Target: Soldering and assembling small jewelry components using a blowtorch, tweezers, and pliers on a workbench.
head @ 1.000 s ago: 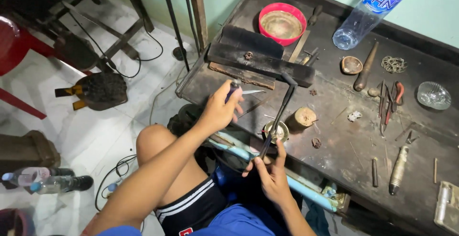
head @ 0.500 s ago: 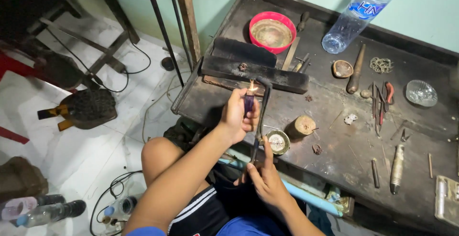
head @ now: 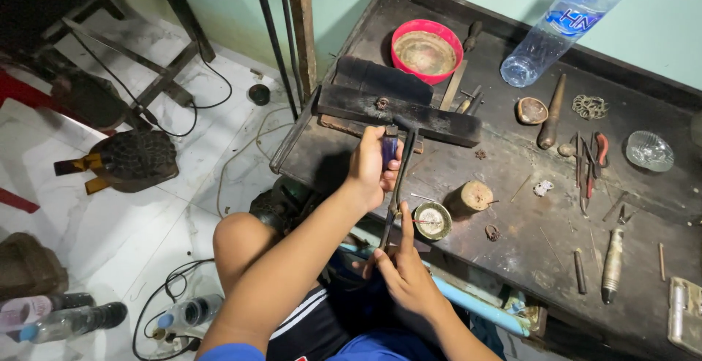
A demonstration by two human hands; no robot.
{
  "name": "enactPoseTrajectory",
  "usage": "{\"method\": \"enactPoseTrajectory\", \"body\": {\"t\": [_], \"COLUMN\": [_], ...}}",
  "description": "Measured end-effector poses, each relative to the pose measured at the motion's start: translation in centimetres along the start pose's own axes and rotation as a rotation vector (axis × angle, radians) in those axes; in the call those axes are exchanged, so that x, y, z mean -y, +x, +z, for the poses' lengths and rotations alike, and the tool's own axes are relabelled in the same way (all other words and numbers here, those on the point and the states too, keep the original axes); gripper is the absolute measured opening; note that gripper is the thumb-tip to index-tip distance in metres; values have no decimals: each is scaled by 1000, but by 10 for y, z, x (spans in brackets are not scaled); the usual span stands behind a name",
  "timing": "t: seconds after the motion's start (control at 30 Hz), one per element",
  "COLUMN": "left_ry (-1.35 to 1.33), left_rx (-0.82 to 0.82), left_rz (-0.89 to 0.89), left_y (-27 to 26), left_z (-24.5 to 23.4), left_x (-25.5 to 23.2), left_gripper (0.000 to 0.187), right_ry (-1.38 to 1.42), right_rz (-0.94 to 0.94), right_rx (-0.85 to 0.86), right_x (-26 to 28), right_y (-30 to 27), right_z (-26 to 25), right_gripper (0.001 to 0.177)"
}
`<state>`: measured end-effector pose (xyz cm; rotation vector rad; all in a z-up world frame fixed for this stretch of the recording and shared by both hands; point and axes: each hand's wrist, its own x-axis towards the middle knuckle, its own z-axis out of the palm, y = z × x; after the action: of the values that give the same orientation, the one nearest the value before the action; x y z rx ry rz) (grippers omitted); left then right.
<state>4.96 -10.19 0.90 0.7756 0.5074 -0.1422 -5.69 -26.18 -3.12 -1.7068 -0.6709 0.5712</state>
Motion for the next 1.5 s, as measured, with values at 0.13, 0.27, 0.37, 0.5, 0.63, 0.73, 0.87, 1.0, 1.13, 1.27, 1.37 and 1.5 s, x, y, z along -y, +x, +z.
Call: {"method": "enactPoseTrajectory", "body": {"t": [0.13,0.27,0.37,0.5,0.63,0.73,0.87,1.0,1.13,1.27,1.37,1.5], "left_ry": [-38,-55,-40,25,63,124,322,1339,1653,1685,1395,1141], "left_rx": [60,74,84,74,90,163,-75,-358,-533,-541,-330,-212], "left_rz": [-18,-23,-8,46,40,96,254,615,853,1277,1175,1011], "left_y": [1,3,1,-5,-6,-15,-12,-34,-35,-74,-108,-120], "left_z": [-1,-5,-3,0,0,-8,-42,-73,-109,-94,-72,-63], "left_x": [-7,-6,-7,-9,-11,-9,-4,-33,-30,-23,5,42], "left_gripper": [50,50,49,52,51,51,48,54,47,35,34,30], "right_ry": [2,150,196,125,127,129,142,104,61,93,50,-42], "right_rz": [-91,-119,-162,-226,-250,-255,-226,-201,-179,-70,-38,-118], "right_rx": [0,10,6,21,34,22,16,19,23,49,46,47], "right_x": [2,-1,-6,-11,-10,-11,-12,-6,7,21,24,18], "right_y": [1,-2,-1,-1,0,0,-1,4,14,22,31,40], "right_z": [1,2,0,-1,-1,-2,-7,-9,-5,0,1,8], "right_gripper": [87,88,86,81,82,83,85,86,86,87,89,85]}}
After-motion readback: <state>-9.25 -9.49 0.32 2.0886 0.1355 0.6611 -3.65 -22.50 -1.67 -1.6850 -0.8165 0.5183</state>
